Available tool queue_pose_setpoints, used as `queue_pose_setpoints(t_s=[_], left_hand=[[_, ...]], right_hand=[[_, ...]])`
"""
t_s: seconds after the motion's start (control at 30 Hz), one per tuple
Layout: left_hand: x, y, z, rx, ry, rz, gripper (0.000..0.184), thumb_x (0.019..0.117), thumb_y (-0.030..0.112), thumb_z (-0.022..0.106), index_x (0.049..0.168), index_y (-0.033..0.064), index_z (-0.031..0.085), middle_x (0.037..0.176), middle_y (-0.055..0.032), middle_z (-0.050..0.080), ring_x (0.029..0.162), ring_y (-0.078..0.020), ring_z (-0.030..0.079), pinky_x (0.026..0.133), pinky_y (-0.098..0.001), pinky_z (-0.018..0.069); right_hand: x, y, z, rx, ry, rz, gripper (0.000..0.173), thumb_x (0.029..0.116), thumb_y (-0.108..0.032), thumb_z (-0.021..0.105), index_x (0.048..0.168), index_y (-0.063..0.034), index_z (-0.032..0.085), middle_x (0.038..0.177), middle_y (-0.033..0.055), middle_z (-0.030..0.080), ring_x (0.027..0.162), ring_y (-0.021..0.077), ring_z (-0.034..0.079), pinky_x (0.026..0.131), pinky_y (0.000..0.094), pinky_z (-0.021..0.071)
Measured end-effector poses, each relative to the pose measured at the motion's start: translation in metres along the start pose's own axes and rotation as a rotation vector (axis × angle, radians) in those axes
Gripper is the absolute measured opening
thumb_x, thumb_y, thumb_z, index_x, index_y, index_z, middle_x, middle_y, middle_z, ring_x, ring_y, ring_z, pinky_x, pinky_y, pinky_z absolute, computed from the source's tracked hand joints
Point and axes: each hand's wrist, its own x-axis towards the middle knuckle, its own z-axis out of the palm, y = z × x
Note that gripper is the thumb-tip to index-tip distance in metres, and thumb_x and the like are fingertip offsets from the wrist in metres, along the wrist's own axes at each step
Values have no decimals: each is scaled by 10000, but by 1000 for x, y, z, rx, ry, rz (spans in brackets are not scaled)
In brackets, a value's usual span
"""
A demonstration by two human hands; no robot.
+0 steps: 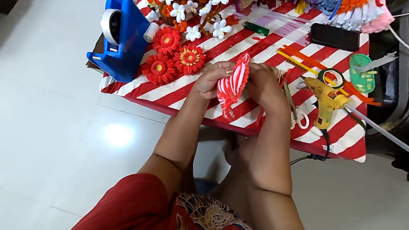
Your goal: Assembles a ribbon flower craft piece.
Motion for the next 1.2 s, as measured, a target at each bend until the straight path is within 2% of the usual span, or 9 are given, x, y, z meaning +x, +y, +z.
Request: queue_pose_setpoints(t_s=[0.1, 0.2, 0.27, 0.43, 0.57, 0.67, 0.77, 0.9, 1.2], left_hand=[[0, 0, 0, -12, 22, -13, 99, 923, 219, 703, 937, 160, 782, 841, 36, 751, 719, -28, 692, 649, -209, 569], [0, -1, 0, 1, 34, -9, 97, 919, 217, 706, 939, 163, 784, 847, 36, 754, 726, -30, 695, 663, -212, 575], [0, -1, 1, -3, 33, -1, 94, 914, 207, 704, 934, 160, 783, 840, 35, 752, 725, -29, 693, 662, -211, 571], [0, 0, 1, -24, 7, -22, 93, 912, 213, 712, 926, 155, 784, 826, 37, 748, 712, -26, 689, 641, -206, 566], [-1, 0, 1, -30, 7, -32, 100, 924, 196, 690, 924, 149, 778, 829, 29, 748, 708, -33, 690, 634, -208, 568], [0, 1, 1, -5, 45, -22, 109, 930, 186, 675, 913, 144, 773, 825, 23, 747, 713, -38, 695, 648, -218, 577], [3, 0, 2, 30, 166, -16, 153, 952, 141, 612, 893, 133, 753, 835, -4, 750, 741, -64, 710, 682, -248, 598], [10, -6, 5, 108, 316, -47, 245, 1002, 97, 479, 885, 113, 694, 829, -29, 738, 747, -97, 712, 699, -285, 607], [12, -7, 13, 189, 344, -108, 253, 982, 84, 477, 849, 139, 686, 792, 1, 730, 718, -64, 700, 673, -262, 599]], right_hand=[[3, 8, 5, -21, 109, 4, 169, 962, -62, 616, 1038, -2, 756, 1103, 184, 729, 1089, 383, 669, 999, 689, 384], [5, 3, 7, -39, 108, -10, 247, 955, -90, 647, 1176, -85, 756, 1191, 178, 696, 1126, 399, 627, 983, 685, 372], [8, -1, 9, -67, 62, -7, 250, 944, -109, 676, 1178, -112, 766, 1205, 190, 666, 1126, 413, 600, 971, 684, 363], [10, 1, 9, -124, 35, 110, 178, 946, -85, 669, 1086, -49, 773, 1210, 189, 679, 1150, 392, 618, 1011, 661, 366], [10, 6, 13, -146, 189, 127, 135, 927, 1, 623, 1000, 14, 736, 1064, 214, 701, 1037, 408, 668, 955, 667, 417], [2, 11, 7, 134, 403, 187, 115, 926, -48, 675, 986, 45, 707, 996, 215, 705, 999, 374, 669, 932, 596, 478], [-13, 17, 1, 637, 659, 163, 269, 871, 1, 710, 1114, 40, 601, 917, 42, 665, 810, 88, 642, 768, 285, 568], [-33, 21, -1, 1183, 678, 102, 440, 891, 82, 606, 1301, -49, 511, 906, -38, 681, 802, 77, 677, 770, 281, 599], [-48, 24, 3, 1194, 591, -6, 574, 850, 93, 627, 1366, -107, 478, 959, -54, 708, 807, 75, 693, 726, 258, 606]])
